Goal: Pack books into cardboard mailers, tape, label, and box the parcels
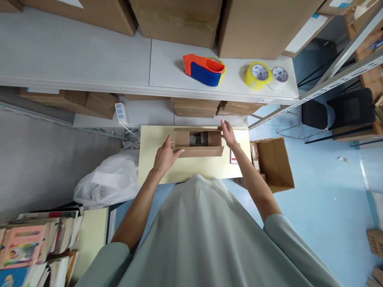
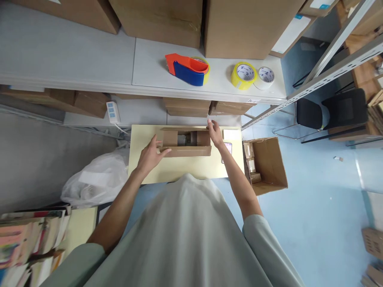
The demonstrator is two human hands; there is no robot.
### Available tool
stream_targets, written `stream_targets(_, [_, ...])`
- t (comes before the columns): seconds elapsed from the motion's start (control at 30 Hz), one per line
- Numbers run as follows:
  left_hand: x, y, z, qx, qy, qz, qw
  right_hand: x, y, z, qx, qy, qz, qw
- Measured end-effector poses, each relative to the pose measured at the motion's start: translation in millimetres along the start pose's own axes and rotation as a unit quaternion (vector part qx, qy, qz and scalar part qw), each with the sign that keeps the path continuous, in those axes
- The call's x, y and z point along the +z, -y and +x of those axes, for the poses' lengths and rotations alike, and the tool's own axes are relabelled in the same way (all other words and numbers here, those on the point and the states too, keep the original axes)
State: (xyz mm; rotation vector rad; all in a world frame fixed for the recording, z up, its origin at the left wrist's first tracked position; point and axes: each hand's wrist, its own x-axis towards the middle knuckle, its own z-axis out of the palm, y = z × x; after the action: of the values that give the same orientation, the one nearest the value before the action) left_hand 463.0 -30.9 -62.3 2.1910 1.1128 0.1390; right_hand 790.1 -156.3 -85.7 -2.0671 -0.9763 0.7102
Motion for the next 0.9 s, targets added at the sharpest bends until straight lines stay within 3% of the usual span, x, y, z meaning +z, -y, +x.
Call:
stream_targets(0.17, [9.9, 8, 15, -0.021, -0.053, -0.022, 0.998, -9, -14, -26, -0.007, 0.004, -0.046, 0.999])
stream_targets(0.3, [17.4, 10, 25, -0.008, -0.019, -0.041, 0.999, -4, -22, -53, 0.018, 0.008, 0.013, 1.0])
stream_targets(0.43, [23.1, 12, 26, -0.061, 0.012, -0.077, 0.995, 9, -21, -78, 0.035, 0.014, 0.08, 0.996])
stream_targets(0.67, [27.0, 25, 0, -0.098, -0.004, -0.172, 0.98, 19, -21, -110, 0.06, -0.022, 0.126, 0.99])
stream_targets(0.9, [33.1, 45, -36, -0.056, -0.061, -0.177, 0.981, 22, -29, -142, 0.076, 0.025, 0.16, 0.984])
